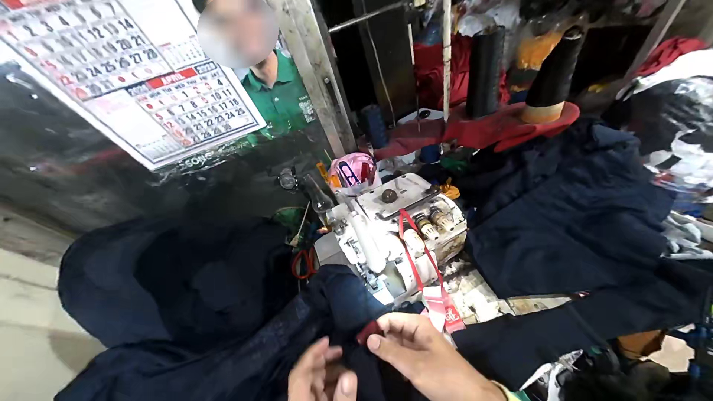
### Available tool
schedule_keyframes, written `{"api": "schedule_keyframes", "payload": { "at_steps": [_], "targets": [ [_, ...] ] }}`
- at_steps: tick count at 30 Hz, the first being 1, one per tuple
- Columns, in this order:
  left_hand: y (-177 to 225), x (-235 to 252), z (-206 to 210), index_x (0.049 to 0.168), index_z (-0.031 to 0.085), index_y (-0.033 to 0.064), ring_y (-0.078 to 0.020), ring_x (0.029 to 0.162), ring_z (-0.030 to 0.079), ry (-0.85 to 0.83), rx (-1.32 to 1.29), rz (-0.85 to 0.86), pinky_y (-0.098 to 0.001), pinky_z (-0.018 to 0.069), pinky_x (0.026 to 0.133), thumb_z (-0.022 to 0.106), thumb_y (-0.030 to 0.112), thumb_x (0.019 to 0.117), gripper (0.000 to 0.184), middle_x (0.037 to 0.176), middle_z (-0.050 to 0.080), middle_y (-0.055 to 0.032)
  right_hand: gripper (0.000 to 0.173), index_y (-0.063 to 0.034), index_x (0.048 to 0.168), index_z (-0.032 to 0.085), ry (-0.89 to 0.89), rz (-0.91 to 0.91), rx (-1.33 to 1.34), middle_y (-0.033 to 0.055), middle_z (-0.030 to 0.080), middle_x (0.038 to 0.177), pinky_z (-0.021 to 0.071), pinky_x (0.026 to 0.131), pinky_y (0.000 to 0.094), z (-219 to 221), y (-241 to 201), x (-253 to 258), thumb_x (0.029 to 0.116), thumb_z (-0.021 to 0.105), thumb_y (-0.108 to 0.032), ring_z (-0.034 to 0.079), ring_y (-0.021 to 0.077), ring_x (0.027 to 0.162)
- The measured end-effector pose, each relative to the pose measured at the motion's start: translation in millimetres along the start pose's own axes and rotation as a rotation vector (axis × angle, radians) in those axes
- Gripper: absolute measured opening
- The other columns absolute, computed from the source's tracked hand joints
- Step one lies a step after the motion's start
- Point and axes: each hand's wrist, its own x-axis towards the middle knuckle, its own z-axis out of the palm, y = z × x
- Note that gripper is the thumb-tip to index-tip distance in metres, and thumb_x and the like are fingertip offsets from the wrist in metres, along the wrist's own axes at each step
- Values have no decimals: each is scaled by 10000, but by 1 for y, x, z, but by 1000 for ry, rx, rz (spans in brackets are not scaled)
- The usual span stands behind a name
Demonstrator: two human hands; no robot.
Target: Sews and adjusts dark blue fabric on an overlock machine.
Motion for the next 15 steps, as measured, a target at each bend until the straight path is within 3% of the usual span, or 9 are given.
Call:
{"api": "schedule_keyframes", "payload": {
  "at_steps": [2, 4, 6, 11, 15],
  "targets": [
    [18, 19, 5, 1345, 547, -53, -181, 966, 689, -127, -165, -238, -345, 615, 786, 598, 252, 1038, 436, 1179, 675, -122, 191, -11, 1084, 720, -37, -33, -85, 65, 718, 972, 582, 817, 318, -11, 1, -7, 1036, 604, -155, 679, 138, 885],
    [19, 21, 20, 1154, 683, -19, -172, 823, 711, -109, -220, -326, -329, 624, 711, 682, 138, 983, 232, 992, 738, -86, 197, -19, 1125, 732, -30, -35, -143, 75, 730, 1092, 591, 898, 349, -17, 6, -15, 1034, 601, -134, 694, 164, 1005],
    [12, 22, 29, 1024, 731, 7, -143, 737, 704, -44, -173, -285, -288, 618, 645, 704, 78, 955, 103, 885, 740, -55, 203, -32, 1163, 726, -1, -31, -190, 70, 724, 1135, 616, 850, 347, -23, 9, -20, 1009, 647, -137, 705, 169, 992],
    [8, 31, 27, 1051, 724, 32, -145, 749, 717, -92, -114, -268, -302, 639, 643, 679, 108, 984, 111, 919, 742, -43, 186, -73, 1093, 723, 140, -4, -244, 34, 739, 995, 639, 713, 328, -32, 19, -26, 936, 753, -168, 720, 167, 823],
    [23, 39, 35, 1026, 729, -16, -201, 693, 740, -57, -125, -359, -340, 662, 622, 680, 69, 967, 114, 874, 755, -83, 173, -84, 1049, 718, 195, -48, -268, 20, 732, 905, 612, 641, 308, -36, 24, -25, 916, 773, -180, 695, 147, 727]
  ]
}}
